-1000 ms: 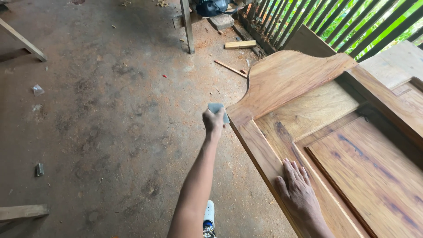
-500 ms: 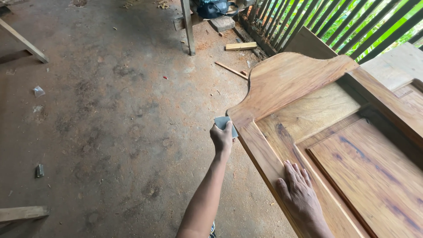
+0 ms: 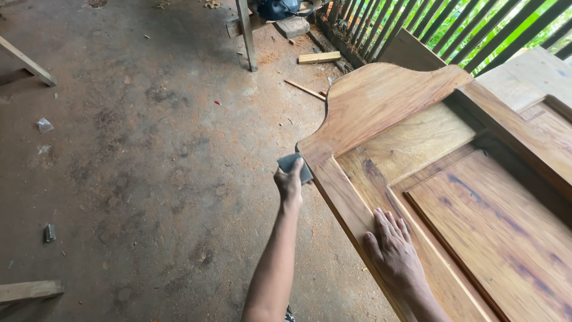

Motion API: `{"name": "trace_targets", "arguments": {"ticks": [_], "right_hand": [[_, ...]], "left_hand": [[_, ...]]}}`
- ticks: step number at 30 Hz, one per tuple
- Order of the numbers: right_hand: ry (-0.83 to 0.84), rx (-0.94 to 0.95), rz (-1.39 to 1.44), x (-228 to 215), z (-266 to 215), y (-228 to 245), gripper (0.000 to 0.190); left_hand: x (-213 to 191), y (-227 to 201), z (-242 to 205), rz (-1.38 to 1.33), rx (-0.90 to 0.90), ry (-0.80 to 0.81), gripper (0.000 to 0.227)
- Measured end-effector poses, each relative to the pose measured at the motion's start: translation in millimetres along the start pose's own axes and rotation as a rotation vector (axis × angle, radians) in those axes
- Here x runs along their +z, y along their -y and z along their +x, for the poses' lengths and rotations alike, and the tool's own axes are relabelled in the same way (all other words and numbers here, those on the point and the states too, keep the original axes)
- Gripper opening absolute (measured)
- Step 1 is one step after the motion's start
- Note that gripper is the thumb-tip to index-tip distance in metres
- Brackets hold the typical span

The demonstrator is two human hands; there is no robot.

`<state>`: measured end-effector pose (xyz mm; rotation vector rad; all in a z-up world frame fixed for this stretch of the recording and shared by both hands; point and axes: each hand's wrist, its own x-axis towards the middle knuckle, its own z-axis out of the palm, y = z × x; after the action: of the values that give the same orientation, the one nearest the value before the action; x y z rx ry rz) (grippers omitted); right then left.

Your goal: Sanding the edges and flat surfaces of a wooden door frame using a sanding block.

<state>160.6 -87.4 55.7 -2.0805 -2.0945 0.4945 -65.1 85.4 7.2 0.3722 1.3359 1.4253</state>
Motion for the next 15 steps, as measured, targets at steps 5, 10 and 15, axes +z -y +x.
{"name": "trace_targets", "arguments": {"ticks": [5, 10, 15], "right_hand": [[0.009, 0.002, -0.046, 13, 5, -11, 0.080], [0.012, 0.020, -0.022, 8, 5, -7, 0.079], [-0.003, 0.011, 0.002, 1, 1, 2, 0.077]], "left_hand": [[5, 18, -9, 0.008, 0.144, -0.062, 0.020], [17, -9, 39, 0.159, 0.075, -0.157, 0.026], [5, -3, 39, 0.236, 0.186, -0.056, 0.026]]}}
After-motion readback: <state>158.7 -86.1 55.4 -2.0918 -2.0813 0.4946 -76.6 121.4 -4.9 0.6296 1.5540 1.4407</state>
